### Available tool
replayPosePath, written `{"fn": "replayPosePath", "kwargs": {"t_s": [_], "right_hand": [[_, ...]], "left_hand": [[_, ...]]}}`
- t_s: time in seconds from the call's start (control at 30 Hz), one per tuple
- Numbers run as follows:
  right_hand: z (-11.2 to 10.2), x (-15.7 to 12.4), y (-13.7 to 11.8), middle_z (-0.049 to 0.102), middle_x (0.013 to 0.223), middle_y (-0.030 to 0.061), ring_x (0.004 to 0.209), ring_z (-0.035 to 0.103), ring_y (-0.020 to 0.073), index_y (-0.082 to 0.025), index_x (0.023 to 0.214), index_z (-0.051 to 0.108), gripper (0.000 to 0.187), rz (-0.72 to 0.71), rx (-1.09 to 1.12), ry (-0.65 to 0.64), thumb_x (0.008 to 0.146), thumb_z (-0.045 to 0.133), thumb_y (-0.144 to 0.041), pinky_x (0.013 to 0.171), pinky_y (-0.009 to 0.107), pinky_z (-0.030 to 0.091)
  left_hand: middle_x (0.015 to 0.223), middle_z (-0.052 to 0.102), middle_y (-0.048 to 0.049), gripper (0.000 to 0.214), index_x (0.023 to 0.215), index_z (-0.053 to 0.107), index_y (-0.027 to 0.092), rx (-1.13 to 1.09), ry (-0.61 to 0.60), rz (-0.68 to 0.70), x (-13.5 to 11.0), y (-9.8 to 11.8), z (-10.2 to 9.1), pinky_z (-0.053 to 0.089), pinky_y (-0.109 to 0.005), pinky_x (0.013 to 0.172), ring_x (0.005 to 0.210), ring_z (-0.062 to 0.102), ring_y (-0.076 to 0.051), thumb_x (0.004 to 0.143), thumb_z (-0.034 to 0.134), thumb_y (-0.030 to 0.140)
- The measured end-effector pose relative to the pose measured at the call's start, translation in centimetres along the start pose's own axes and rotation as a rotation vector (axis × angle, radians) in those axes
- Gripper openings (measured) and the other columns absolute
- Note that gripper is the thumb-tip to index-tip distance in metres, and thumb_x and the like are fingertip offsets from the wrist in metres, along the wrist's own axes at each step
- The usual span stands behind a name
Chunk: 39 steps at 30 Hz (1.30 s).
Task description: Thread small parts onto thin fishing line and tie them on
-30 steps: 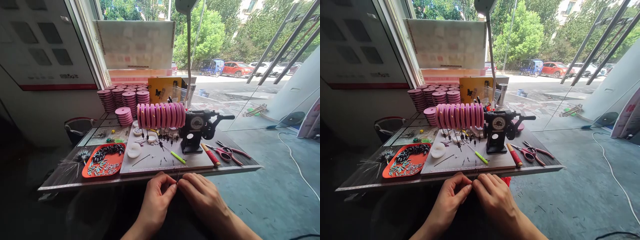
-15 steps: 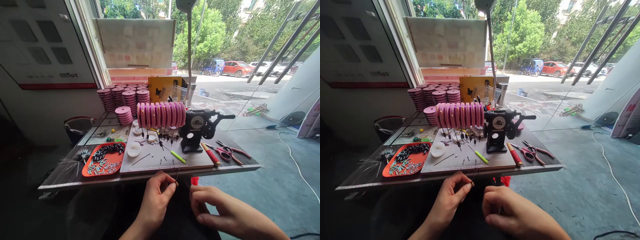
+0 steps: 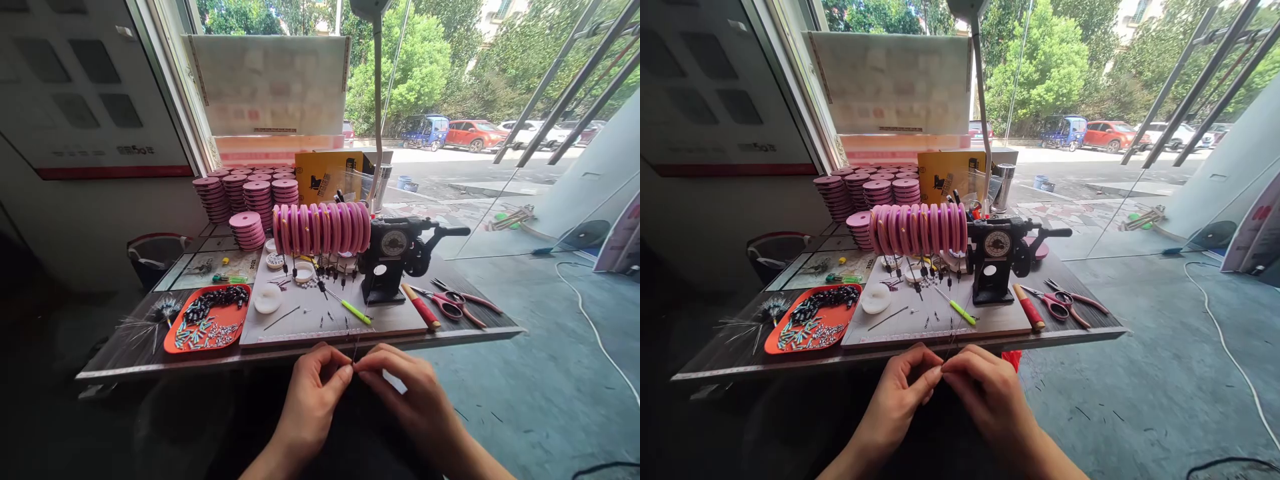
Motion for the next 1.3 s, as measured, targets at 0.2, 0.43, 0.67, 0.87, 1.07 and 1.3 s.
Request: {"fn": "replayPosePath", "kwargs": {"t_s": [0.2, 0.43, 0.67, 0.87, 1.07, 1.3], "right_hand": [[0.1, -0.9, 3.2, 0.049, 0.057, -0.0033, 0.054, 0.046, 0.0113, -0.016, 0.066, 0.057, 0.027, 0.27, 0.238, -0.025, 0.083, 0.056, -0.037, 0.051, 0.021, 0.036], [0.0, -1.4, 1.7, 0.056, 0.063, -0.0006, 0.058, 0.05, 0.0123, -0.016, 0.068, 0.059, 0.025, 0.137, 0.128, -0.089, 0.085, 0.053, -0.034, 0.057, 0.022, 0.038], [-0.2, -1.5, 1.5, 0.057, 0.06, 0.001, 0.057, 0.054, 0.0136, -0.016, 0.066, 0.059, 0.033, 0.193, 0.204, -0.1, 0.086, 0.052, -0.041, 0.057, 0.023, 0.042], [-0.8, -1.2, -1.1, 0.061, 0.063, 0.0011, 0.057, 0.056, 0.0128, -0.017, 0.068, 0.059, 0.025, 0.06, 0.064, -0.113, 0.087, 0.05, -0.03, 0.055, 0.021, 0.041], [0.9, 3.3, -3.9, 0.06, 0.062, -0.0014, 0.055, 0.051, 0.0098, -0.015, 0.071, 0.064, 0.019, 0.014, -0.09, -0.335, 0.084, 0.05, -0.014, 0.056, 0.018, 0.038], [5.2, 8.2, -2.8, 0.058, 0.058, -0.0029, 0.054, 0.048, 0.0091, -0.013, 0.068, 0.066, 0.016, 0.118, -0.248, -0.633, 0.069, 0.053, -0.003, 0.051, 0.017, 0.035]], "left_hand": [[0.054, 0.047, 0.0041, 0.016, 0.069, 0.061, 0.014, -0.129, -0.053, -0.087, 0.2, -1.0, 0.6, 0.029, -0.021, 0.046, 0.047, 0.036, -0.008, 0.07, 0.061, 0.03], [0.053, 0.049, 0.0036, 0.019, 0.066, 0.062, 0.013, -0.14, -0.032, -0.109, 0.0, -0.6, 0.7, 0.03, -0.022, 0.046, 0.047, 0.037, -0.008, 0.066, 0.065, 0.032], [0.059, 0.057, 0.0007, 0.019, 0.066, 0.063, 0.013, -0.215, -0.041, -0.152, 0.0, -0.9, 0.9, 0.031, -0.021, 0.046, 0.045, 0.038, -0.007, 0.063, 0.067, 0.032], [0.062, 0.055, -0.0008, 0.019, 0.065, 0.063, 0.015, 0.025, 0.01, 0.011, -0.3, 0.4, 0.4, 0.035, -0.023, 0.053, 0.055, 0.045, -0.012, 0.072, 0.06, 0.032], [0.063, 0.05, 0.0003, 0.019, 0.065, 0.06, 0.015, 0.071, 0.064, 0.167, -0.6, 1.1, -0.3, 0.035, -0.024, 0.056, 0.061, 0.044, -0.014, 0.075, 0.057, 0.031], [0.055, 0.044, 0.0045, 0.017, 0.065, 0.054, 0.016, -0.043, 0.165, 0.058, 0.0, -1.3, -1.4, 0.03, -0.022, 0.051, 0.051, 0.036, -0.011, 0.075, 0.056, 0.029]]}}
Point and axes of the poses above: each hand's wrist, its own x-axis towards the middle knuckle, its own z-axis out of the palm, y = z × x, the point moved 8 cm from there along x, towards the middle knuckle
